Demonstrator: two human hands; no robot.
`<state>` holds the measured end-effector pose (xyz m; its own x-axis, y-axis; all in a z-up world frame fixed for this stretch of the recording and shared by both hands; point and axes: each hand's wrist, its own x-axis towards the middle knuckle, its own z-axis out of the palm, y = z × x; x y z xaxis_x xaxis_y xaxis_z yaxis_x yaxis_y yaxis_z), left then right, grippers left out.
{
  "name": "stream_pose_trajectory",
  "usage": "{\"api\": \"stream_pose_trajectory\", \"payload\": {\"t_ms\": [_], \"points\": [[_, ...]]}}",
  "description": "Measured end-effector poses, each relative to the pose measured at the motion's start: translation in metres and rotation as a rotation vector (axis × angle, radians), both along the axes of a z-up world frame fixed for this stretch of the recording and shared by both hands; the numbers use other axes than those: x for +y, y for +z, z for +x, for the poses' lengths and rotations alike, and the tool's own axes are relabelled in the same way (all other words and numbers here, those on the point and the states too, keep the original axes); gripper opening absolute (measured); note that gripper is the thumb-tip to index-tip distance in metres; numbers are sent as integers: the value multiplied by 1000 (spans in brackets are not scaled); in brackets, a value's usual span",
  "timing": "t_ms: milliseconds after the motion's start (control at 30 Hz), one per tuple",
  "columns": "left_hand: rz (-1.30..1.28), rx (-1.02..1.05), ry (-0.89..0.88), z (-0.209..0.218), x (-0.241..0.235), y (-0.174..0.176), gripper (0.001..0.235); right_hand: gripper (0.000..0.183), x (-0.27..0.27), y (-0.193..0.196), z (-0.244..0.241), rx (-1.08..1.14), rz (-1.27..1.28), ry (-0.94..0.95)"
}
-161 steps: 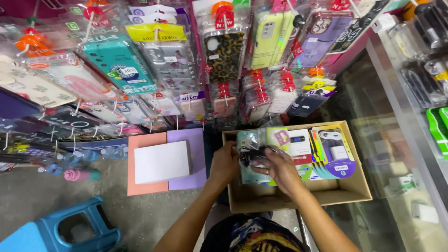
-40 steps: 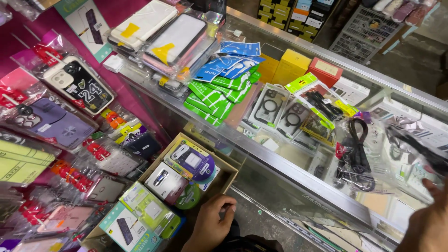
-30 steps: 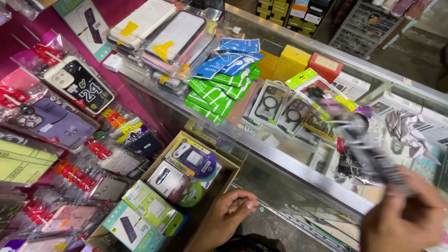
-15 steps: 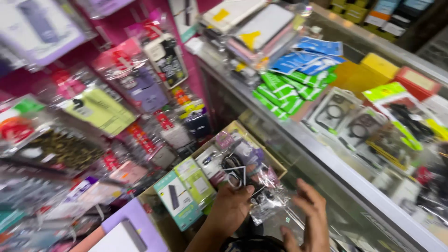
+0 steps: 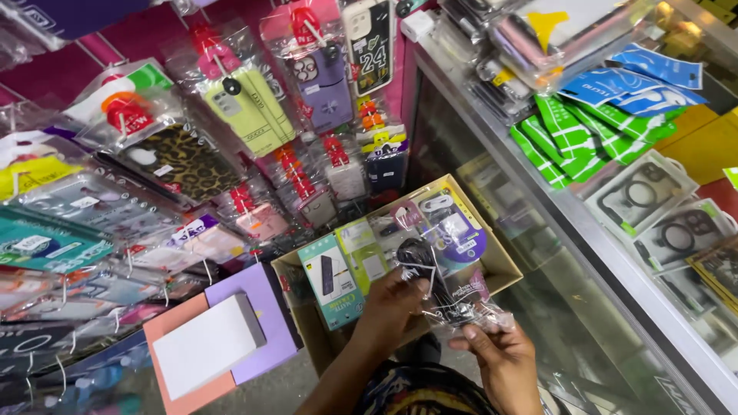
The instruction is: Organizing and packing various small electronic accessories into a cardboard box.
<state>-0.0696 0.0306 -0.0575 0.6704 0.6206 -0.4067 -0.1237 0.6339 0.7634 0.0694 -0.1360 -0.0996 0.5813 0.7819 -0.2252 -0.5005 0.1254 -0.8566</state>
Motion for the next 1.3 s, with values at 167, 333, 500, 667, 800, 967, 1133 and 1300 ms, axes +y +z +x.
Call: {"api": "stream_pose_trajectory", "payload": {"t_ms": [167, 333, 500, 667, 800, 967, 1133, 1300], "points": [[55, 50, 3, -17, 9, 6, 21, 20, 14, 26, -3, 25, -48, 18], [197, -39, -160, -17, 0, 22, 56, 20, 21, 24, -6, 113, -99, 45], [168, -48, -162, -24, -2, 6, 53, 26, 26, 26, 1, 190, -58, 84], [151, 78, -143, -47, 18, 8, 32, 23, 28, -16, 22, 235, 14, 206], [324, 293, 83, -87, 51, 40, 35, 21, 42, -28, 19, 171, -139, 367], [384, 301, 227, -125, 68, 31, 28, 20, 81, -27, -5, 34, -277, 604], [534, 355, 495, -140, 73, 55, 17, 29, 133, -23, -30, 53, -208, 662], [614, 262, 673, -155, 82, 44, 22, 25, 159, -18, -50, -271, -59, 659]]}}
